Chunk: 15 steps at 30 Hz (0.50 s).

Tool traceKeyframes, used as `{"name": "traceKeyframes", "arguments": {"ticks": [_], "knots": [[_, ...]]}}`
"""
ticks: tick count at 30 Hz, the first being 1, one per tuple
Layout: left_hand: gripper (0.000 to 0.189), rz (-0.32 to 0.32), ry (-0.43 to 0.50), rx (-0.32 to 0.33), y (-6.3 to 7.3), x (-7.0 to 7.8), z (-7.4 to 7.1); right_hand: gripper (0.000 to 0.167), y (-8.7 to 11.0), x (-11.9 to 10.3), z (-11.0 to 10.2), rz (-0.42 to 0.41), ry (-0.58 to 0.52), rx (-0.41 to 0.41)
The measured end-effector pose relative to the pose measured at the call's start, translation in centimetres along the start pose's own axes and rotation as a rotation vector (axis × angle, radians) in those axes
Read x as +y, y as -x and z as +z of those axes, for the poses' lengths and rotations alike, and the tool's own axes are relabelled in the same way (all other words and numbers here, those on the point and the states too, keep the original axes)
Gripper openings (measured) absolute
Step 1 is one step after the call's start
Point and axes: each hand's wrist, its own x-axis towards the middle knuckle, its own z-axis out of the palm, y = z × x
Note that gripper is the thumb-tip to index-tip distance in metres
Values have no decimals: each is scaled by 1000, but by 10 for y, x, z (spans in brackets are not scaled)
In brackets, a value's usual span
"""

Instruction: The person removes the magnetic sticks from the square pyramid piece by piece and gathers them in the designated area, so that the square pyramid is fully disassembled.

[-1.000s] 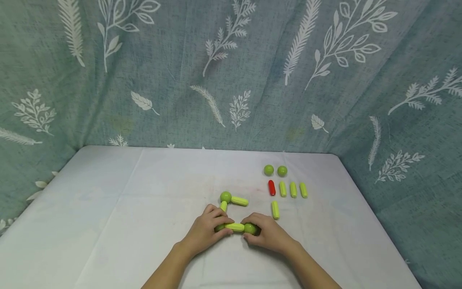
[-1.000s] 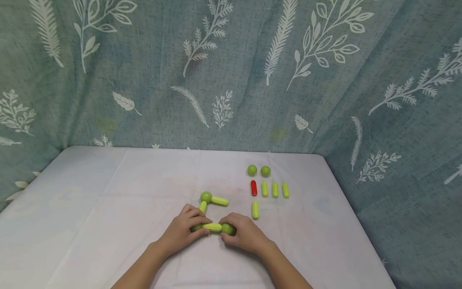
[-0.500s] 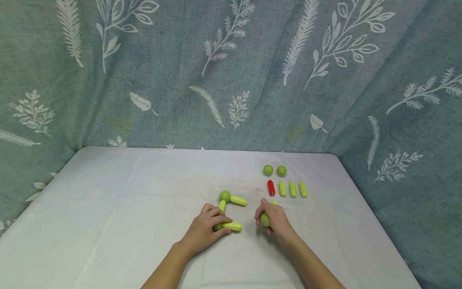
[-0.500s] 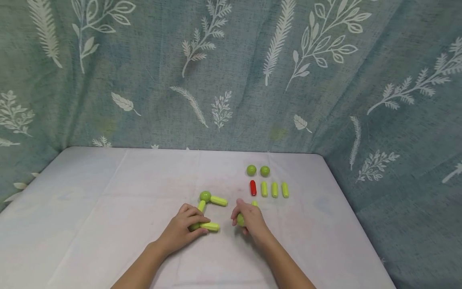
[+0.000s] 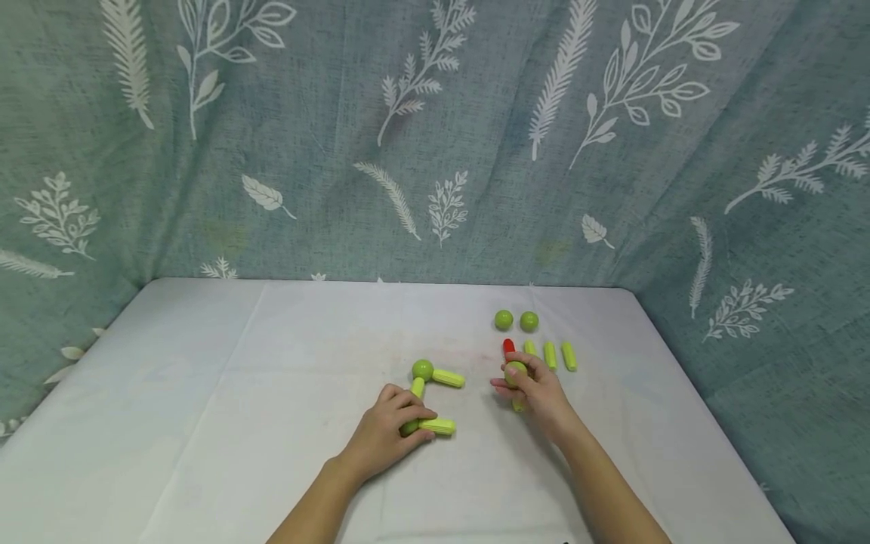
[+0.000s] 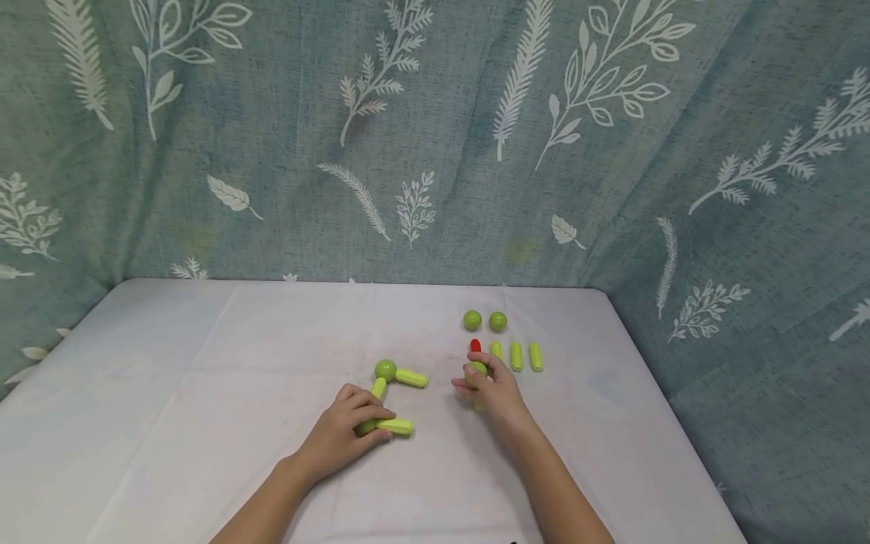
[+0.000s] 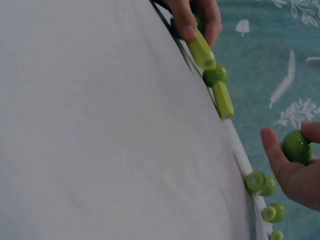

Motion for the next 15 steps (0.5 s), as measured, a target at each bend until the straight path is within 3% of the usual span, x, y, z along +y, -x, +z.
{"name": "traceKeyframes", "arguments": {"ticks": [3,7,11,15], "knots": [[26,3,7,7,-1,0,0,39,-8,-7,-12,-26,131,142],[26,-2,13,11,-1,-1,1,43,-25,-15,-34,-66,222,294],[26,-16,25,-10,0,0,0,49,-45,-16,-60,-129,224,378],[26,-27,27,-24,2,0,-3,51,-63,-16,-79,-144,303,423]]}}
